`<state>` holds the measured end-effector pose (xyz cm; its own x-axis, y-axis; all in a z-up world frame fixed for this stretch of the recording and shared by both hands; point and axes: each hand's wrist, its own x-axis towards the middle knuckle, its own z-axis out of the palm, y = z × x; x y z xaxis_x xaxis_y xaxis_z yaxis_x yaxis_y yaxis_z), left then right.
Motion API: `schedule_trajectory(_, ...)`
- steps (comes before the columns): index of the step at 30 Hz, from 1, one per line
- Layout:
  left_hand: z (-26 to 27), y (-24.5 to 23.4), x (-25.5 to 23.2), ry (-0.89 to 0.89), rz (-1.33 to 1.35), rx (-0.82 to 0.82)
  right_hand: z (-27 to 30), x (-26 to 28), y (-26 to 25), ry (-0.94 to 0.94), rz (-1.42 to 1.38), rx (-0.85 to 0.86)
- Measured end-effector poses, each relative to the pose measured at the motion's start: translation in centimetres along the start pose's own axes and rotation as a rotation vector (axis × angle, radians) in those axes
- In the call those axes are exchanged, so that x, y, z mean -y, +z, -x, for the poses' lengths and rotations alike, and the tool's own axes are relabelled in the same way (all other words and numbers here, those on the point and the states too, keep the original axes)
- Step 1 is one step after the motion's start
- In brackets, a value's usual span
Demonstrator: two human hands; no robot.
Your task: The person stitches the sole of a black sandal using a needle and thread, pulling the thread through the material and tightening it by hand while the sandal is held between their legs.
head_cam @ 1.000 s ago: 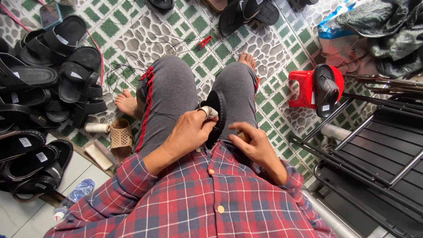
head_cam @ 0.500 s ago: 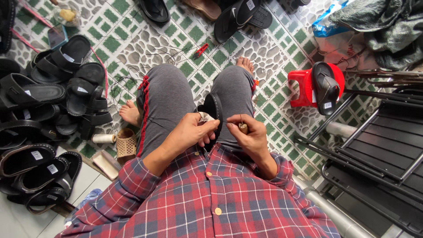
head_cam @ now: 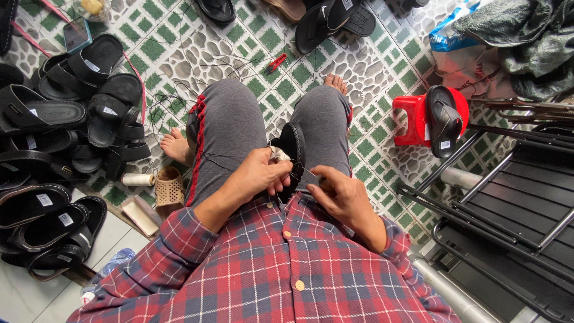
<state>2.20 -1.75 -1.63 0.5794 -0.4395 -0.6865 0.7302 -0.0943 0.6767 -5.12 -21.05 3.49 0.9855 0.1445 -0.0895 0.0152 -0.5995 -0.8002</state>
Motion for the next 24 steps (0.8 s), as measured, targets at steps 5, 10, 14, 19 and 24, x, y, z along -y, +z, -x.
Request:
schedule_trajectory(5,0.1,-0.2,0.2,0.019,0.123,0.031,-0.5,2.2,-0.8,0.009,0.431,0.168)
schedule_trajectory(10,0.2,-0.5,-0.2,0.047,0.086,0.026,-1.4,-0.6,-1.2,0.165,0.015,0.236)
schedule_trajectory(14,0.7,-1.0,-0.7,0.158,0.031,-0.035,-1.9,-5.9,-9.5,0.05,0.698,0.193)
schedule_trajectory(19,0.8,-1.4,-1.2,0.591,-0.376,-0.151,-3.9,-6.4,-19.0,0.418,-1.027,-0.792)
schedule_trajectory(24,-0.2,-1.0,0.7,0.979,-0.882,-0.212,-3.8,-3.0,-10.7,-0.107,0.328,-0.466)
